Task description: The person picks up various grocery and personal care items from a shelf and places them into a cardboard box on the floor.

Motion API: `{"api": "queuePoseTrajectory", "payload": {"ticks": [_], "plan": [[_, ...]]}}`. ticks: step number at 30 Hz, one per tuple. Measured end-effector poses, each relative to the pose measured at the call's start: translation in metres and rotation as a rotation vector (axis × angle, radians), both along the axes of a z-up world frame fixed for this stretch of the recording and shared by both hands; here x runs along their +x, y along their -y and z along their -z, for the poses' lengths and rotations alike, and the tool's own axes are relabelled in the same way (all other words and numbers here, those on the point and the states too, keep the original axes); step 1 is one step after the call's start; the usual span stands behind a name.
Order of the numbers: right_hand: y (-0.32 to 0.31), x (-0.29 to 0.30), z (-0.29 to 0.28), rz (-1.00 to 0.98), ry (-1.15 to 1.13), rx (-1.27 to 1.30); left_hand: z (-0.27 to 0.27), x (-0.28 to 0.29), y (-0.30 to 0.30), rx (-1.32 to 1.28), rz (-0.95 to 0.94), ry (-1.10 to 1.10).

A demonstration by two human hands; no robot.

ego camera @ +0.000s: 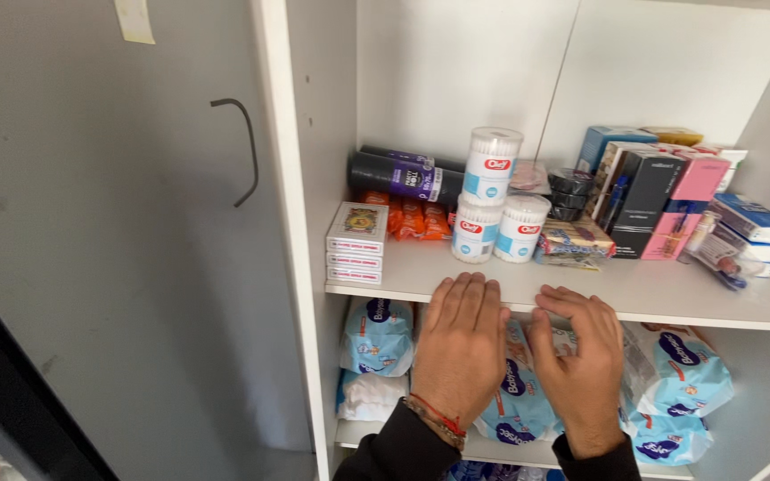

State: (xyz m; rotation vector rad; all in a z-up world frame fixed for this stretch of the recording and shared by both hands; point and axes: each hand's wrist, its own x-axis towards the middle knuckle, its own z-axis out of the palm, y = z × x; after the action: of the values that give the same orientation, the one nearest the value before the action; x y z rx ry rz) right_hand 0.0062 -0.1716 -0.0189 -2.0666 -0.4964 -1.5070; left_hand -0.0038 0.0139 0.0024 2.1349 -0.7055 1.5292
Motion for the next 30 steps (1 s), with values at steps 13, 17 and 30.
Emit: {"api": "queuePoseTrajectory", "payload": {"ticks": [13,17,30], "plan": [[-0.002,0.005,-0.006,0.325,-0.228,-0.134,-0.044,-0.033,-0.110,-0.125,-0.285,-0.001],[-0.063,-0.015,-0.066,0.076,-0.573,-0.087,-0.026,-0.044,-0.109,-0.171,-0.367,-0.098],[-0.168,0.065,-0.104,-0.577,-0.342,-0.329,-0.008,-0.050,-0.128,-0.279,-0.282,-0.376]]}}
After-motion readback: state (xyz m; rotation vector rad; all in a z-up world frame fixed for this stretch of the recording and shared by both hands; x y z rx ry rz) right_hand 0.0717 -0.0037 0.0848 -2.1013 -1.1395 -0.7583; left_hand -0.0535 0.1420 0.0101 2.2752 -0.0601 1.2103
